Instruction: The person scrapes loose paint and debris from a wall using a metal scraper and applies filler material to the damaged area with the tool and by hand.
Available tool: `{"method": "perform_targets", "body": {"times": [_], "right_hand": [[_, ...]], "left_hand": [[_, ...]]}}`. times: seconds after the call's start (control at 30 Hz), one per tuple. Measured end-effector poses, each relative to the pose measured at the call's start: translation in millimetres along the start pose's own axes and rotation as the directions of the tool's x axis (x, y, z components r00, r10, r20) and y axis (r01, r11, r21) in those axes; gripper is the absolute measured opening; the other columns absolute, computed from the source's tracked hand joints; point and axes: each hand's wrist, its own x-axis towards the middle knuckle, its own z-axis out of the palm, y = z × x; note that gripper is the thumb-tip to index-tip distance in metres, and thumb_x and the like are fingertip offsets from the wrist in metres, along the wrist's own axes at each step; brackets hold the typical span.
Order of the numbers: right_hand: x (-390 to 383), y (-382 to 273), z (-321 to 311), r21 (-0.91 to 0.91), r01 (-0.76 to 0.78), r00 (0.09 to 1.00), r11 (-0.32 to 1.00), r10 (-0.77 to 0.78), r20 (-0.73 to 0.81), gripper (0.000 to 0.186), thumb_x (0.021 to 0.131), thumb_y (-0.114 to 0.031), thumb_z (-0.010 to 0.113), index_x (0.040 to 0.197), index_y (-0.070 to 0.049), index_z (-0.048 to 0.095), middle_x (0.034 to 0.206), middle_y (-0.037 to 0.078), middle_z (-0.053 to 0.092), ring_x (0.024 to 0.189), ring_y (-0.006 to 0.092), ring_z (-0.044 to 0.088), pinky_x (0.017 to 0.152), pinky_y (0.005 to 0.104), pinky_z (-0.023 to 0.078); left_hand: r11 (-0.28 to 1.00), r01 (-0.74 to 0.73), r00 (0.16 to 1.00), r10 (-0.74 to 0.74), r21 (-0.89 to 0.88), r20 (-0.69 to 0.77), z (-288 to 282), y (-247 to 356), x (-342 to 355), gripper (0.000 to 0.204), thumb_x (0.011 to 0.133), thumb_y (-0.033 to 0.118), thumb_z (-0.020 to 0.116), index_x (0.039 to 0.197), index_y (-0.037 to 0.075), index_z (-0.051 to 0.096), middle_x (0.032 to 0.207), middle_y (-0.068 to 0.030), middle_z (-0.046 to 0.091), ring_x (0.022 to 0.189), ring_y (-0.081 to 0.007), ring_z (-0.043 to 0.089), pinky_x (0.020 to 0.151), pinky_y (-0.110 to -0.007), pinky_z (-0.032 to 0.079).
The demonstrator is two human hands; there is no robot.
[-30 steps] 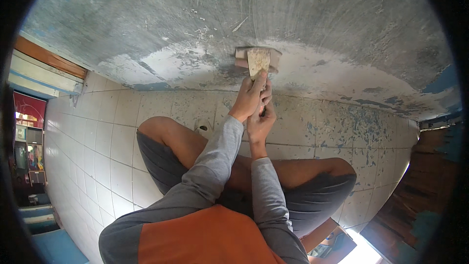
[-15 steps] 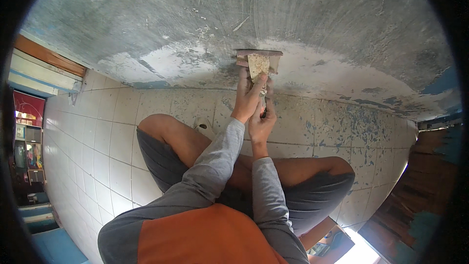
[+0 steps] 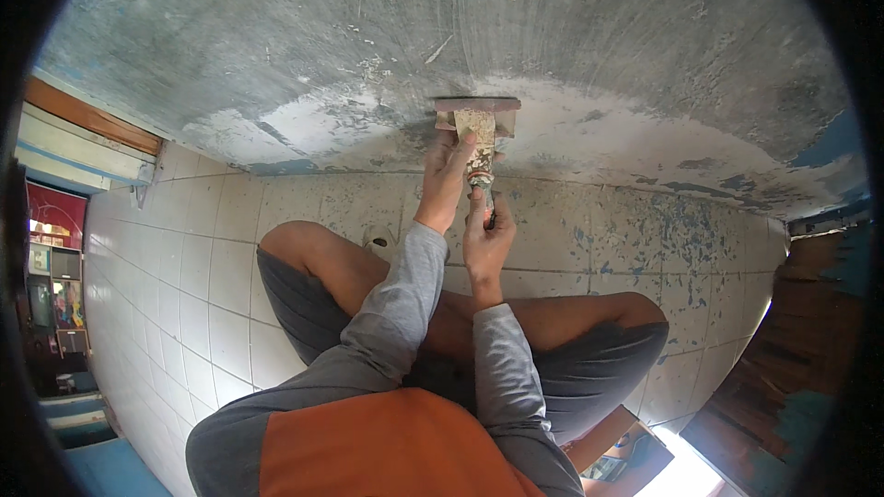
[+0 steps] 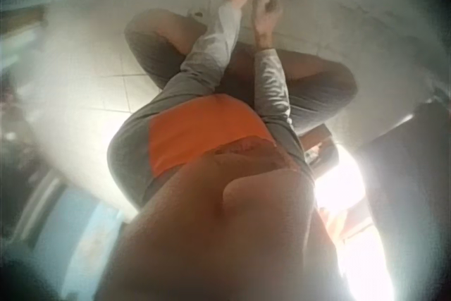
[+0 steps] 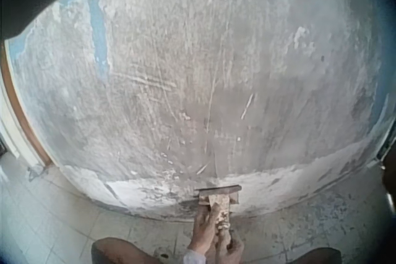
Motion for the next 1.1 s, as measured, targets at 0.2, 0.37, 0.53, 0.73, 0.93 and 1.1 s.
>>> {"method": "perform_targets", "body": {"times": [0.2,0.37,0.53,0.73,0.93,1.1], "right_hand": [[1,-3,5,-0.024,0.102,0.993,0.995,-0.103,-0.057,0.020,0.094,-0.017,0.057,0.096,0.003,0.061,0.070,-0.003,0.053,0.062,0.0025,0.041,0.052,0.0205,0.034],[-2,-2,5,0.006,0.078,0.997,0.997,-0.078,-0.005,0.018,0.093,-0.013,0.056,0.099,0.004,0.060,0.083,0.001,0.059,0.076,0.0068,0.050,0.067,0.0201,0.043],[1,4,10,0.029,0.166,0.986,0.986,-0.166,-0.003,0.016,0.091,-0.009,0.055,0.100,0.003,0.058,0.083,0.001,0.059,0.075,0.0067,0.050,0.065,0.0216,0.043],[4,-7,13,-0.013,0.130,0.991,0.991,-0.130,0.019,0.014,0.091,-0.008,0.053,0.099,0.002,0.058,0.082,0.000,0.056,0.074,0.0067,0.049,0.065,0.0224,0.043],[4,-3,9,-0.043,0.151,0.989,0.988,-0.151,-0.002,0.018,0.095,-0.014,0.051,0.096,0.003,0.058,0.080,-0.003,0.053,0.070,0.0030,0.041,0.058,0.0193,0.036],[1,-9,3,-0.058,0.118,0.993,0.991,-0.117,0.013,0.020,0.096,-0.013,0.049,0.102,0.003,0.060,0.083,0.000,0.059,0.073,0.0060,0.049,0.064,0.0221,0.042]], "left_hand": [[0.974,0.144,0.989,-0.145,0.172,-0.005,6,-18,-14,0.046,0.098,0.046,0.040,0.103,0.002,0.051,0.067,-0.0053,0.057,0.056,-0.0125,0.058,0.048,-0.024,0.047],[0.979,0.186,0.978,-0.193,0.089,0.079,4,-12,-11,0.044,0.099,0.047,0.039,0.098,0.004,0.048,0.057,0.0015,0.040,0.041,-0.0078,0.037,0.036,-0.023,0.031],[0.978,0.183,0.979,-0.192,0.104,0.076,7,-5,-7,0.038,0.099,0.045,0.040,0.103,0.007,0.045,0.056,0.0027,0.037,0.039,-0.0067,0.031,0.035,-0.022,0.027],[0.978,0.176,0.980,-0.184,0.108,0.072,8,1,-2,0.035,0.098,0.043,0.043,0.109,0.010,0.042,0.056,0.0033,0.034,0.039,-0.0061,0.030,0.035,-0.021,0.026],[0.981,0.176,0.979,-0.183,0.080,0.086,11,1,-5,0.033,0.098,0.042,0.043,0.110,0.011,0.042,0.056,0.0028,0.034,0.040,-0.0063,0.031,0.036,-0.022,0.027],[0.980,0.201,0.977,-0.201,0.002,0.067,11,-6,-8,0.032,0.098,0.042,0.043,0.111,0.012,0.042,0.058,0.0029,0.034,0.040,-0.0066,0.032,0.036,-0.021,0.028]]}}
